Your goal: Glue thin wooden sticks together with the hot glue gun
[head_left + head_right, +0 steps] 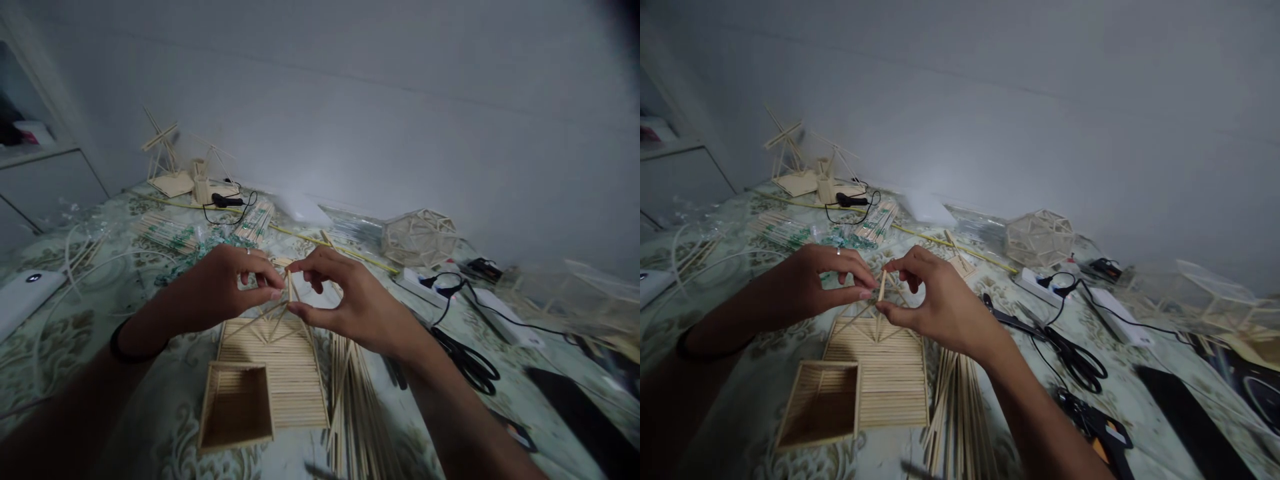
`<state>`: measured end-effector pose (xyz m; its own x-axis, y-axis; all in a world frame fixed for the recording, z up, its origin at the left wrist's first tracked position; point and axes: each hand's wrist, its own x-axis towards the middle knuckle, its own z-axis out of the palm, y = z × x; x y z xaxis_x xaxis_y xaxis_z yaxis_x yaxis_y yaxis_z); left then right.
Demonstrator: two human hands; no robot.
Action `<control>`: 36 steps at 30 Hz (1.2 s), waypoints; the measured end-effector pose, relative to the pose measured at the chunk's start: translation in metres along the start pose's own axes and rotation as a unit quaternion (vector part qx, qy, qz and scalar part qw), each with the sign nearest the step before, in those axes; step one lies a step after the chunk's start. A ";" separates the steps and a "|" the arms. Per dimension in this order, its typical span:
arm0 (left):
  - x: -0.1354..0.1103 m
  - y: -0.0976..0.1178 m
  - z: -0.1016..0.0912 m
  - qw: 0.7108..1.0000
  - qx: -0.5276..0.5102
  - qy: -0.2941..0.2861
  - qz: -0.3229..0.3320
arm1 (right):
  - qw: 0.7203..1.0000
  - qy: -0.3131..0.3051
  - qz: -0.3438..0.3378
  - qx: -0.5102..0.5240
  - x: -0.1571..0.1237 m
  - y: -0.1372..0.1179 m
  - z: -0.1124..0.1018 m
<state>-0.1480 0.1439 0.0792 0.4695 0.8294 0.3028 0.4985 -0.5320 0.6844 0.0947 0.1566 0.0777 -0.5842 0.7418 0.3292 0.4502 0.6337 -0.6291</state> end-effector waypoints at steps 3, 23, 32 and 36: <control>-0.002 0.001 -0.003 1.000 -0.003 -0.014 0.001 | 1.000 -0.005 -0.003 0.005 0.000 0.002 -0.001; -0.001 -0.002 0.003 0.976 0.093 0.034 0.193 | 0.963 0.130 0.126 0.202 -0.016 0.031 -0.016; -0.001 -0.006 0.008 0.983 0.067 0.045 0.167 | 0.893 0.204 0.179 0.360 -0.038 0.065 -0.025; 0.000 -0.004 0.009 0.983 0.070 0.052 0.160 | 0.882 0.209 0.200 0.373 -0.047 0.075 -0.029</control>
<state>-0.1435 0.1442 0.0703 0.5454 0.6252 0.5583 0.4358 -0.7805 0.4482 0.1756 0.1753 0.0359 -0.1093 0.9880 0.1095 -0.0971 0.0991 -0.9903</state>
